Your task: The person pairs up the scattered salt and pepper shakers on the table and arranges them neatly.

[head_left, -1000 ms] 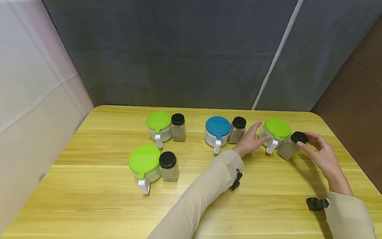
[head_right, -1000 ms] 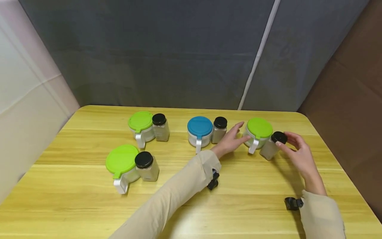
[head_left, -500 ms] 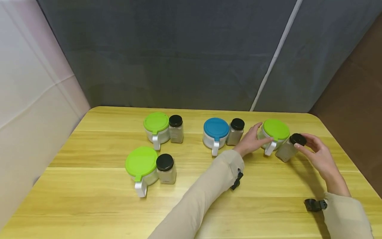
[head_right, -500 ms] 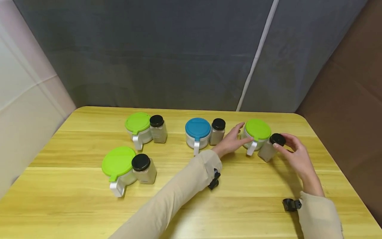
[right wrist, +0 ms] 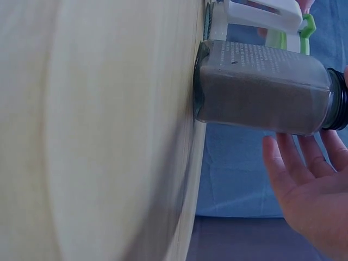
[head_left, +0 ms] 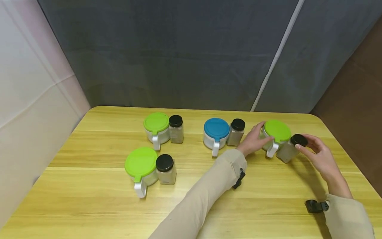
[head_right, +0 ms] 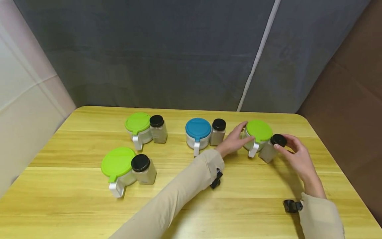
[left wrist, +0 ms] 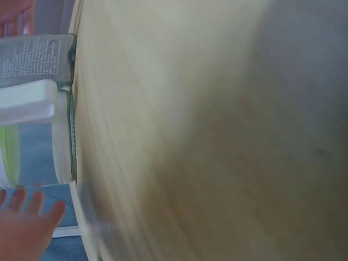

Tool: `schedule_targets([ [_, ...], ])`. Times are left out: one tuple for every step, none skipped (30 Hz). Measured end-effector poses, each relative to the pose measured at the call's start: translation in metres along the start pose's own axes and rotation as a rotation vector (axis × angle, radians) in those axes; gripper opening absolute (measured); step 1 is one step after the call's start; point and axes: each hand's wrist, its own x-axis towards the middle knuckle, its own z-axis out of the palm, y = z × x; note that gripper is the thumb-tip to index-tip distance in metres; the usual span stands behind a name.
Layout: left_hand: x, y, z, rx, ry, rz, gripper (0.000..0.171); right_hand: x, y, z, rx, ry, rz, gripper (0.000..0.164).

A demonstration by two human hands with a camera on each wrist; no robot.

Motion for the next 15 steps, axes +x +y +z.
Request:
schedule_targets([
  [-0.0002,-0.0003,0.0004,0.016,0.004,0.004,0.068,-0.0001,0.0000,0.0001,-0.001,-0.002,0.002,0.058],
  [-0.0007,-0.0004,0.0007,0.027,0.009,0.006,0.069,-0.0001,-0.0001,0.0002,0.004,-0.004,0.005,0.058],
  [-0.0009,-0.0005,0.0011,0.041,0.014,0.008,0.071,-0.0001,-0.0001,0.0002,0.006,-0.006,0.007,0.058],
  [-0.0012,-0.0006,0.0015,0.049,0.018,0.008,0.073,0.0000,0.0000,0.0002,0.007,-0.009,0.008,0.058],
  [-0.0014,-0.0005,0.0020,0.055,0.021,0.008,0.075,0.0000,0.0001,0.0001,0.011,-0.011,0.010,0.058],
  [-0.0015,-0.0004,0.0023,0.056,0.024,0.006,0.076,0.0001,0.0001,0.0001,0.014,-0.012,0.012,0.058],
  [-0.0014,-0.0002,0.0027,0.061,0.026,0.002,0.078,0.0002,0.0002,0.0000,0.013,-0.013,0.012,0.058],
  [-0.0013,0.0000,0.0030,0.067,0.030,0.001,0.079,0.0003,0.0004,0.0000,0.015,-0.014,0.014,0.058],
  [-0.0008,0.0000,0.0034,0.081,0.033,0.001,0.080,0.0003,0.0005,0.0000,0.013,-0.014,0.014,0.057],
  [-0.0007,0.0002,0.0035,0.090,0.037,-0.001,0.081,0.0004,0.0006,0.0001,0.015,-0.013,0.014,0.057],
  [-0.0006,0.0003,0.0036,0.101,0.041,-0.001,0.081,0.0004,0.0007,0.0003,0.015,-0.012,0.016,0.057],
  [-0.0003,0.0004,0.0037,0.110,0.043,-0.002,0.082,0.0003,0.0007,0.0006,0.016,-0.011,0.017,0.057],
  [-0.0001,0.0004,0.0039,0.116,0.043,-0.002,0.082,0.0002,0.0009,0.0007,0.016,-0.011,0.016,0.056],
  [0.0000,0.0003,0.0042,0.114,0.042,-0.001,0.082,0.0001,0.0010,0.0008,0.018,-0.011,0.016,0.056],
  [0.0001,0.0000,0.0047,0.107,0.038,-0.001,0.082,-0.0001,0.0011,0.0008,0.021,-0.011,0.014,0.056],
])
